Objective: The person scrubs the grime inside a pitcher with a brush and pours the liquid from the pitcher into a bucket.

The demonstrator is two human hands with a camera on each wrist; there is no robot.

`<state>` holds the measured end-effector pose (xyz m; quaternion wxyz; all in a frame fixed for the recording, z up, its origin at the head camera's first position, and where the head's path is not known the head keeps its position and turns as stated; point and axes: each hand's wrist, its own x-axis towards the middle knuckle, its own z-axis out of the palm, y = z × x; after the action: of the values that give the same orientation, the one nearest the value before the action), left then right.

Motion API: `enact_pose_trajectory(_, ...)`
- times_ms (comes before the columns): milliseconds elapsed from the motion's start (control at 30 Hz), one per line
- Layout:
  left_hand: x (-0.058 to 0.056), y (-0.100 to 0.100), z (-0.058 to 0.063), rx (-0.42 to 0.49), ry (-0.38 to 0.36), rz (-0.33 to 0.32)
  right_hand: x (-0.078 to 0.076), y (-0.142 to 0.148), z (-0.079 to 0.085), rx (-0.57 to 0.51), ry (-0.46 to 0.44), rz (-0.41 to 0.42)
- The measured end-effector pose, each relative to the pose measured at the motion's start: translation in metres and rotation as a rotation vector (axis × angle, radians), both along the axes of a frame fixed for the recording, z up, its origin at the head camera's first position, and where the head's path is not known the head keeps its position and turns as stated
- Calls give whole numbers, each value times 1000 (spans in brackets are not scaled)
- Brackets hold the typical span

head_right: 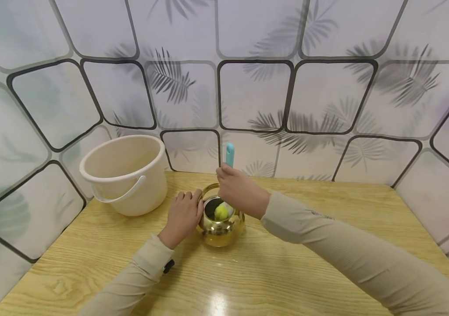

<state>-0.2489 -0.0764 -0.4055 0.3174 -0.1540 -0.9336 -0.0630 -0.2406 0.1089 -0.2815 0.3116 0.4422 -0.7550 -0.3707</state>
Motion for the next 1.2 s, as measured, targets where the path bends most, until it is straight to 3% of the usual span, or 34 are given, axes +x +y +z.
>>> enact_pose_trajectory(233,1,0,2,-14,-38,2,8,-4,2,22,-71,-15)
enact_pose_trajectory(733,0,0,2,1,-48,-19,-9,-20,-6,0,24,16)
enact_pose_trajectory(1033,-1,0,1,9,-66,-8,-16,-11,-9,3,84,35)
enact_pose_trajectory(1200,-2,-1,0,-5,-64,3,-13,-1,-7,5,64,37)
